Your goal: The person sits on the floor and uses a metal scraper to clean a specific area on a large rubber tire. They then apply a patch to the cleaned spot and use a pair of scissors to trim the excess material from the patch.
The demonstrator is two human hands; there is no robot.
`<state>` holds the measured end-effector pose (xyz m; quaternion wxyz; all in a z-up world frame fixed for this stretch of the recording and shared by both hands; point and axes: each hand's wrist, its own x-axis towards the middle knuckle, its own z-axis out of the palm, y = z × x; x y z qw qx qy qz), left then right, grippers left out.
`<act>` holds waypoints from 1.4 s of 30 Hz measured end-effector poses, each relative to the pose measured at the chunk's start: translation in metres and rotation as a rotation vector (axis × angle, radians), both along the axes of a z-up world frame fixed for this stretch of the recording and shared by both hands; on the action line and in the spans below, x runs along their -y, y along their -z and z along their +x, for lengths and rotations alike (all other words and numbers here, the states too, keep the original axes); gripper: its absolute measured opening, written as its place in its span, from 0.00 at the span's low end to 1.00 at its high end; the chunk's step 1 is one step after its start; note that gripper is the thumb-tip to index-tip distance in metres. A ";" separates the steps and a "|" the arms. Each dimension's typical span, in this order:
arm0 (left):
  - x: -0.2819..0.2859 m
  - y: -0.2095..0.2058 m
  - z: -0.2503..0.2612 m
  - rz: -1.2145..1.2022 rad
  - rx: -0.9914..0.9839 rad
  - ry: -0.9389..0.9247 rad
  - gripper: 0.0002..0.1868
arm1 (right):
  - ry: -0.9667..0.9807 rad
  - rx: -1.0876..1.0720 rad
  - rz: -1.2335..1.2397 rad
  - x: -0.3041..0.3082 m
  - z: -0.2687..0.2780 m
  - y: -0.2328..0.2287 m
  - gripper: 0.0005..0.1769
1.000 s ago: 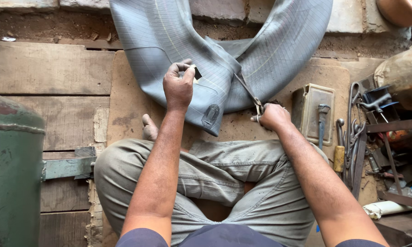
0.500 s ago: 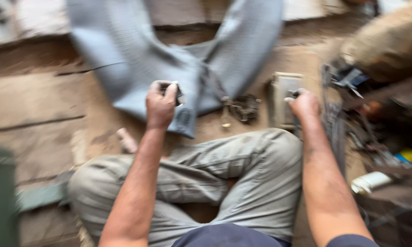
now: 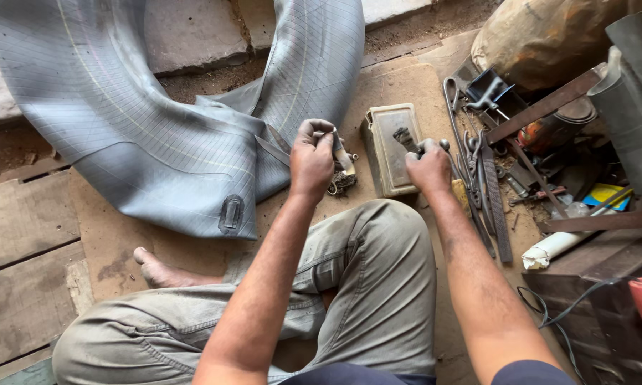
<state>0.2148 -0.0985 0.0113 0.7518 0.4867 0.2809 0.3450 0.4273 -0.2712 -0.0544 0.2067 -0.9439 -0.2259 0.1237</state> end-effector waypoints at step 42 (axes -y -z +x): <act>-0.036 -0.025 -0.234 -0.096 -0.208 0.075 0.20 | -0.510 -0.886 0.771 -0.136 -0.262 -0.096 0.10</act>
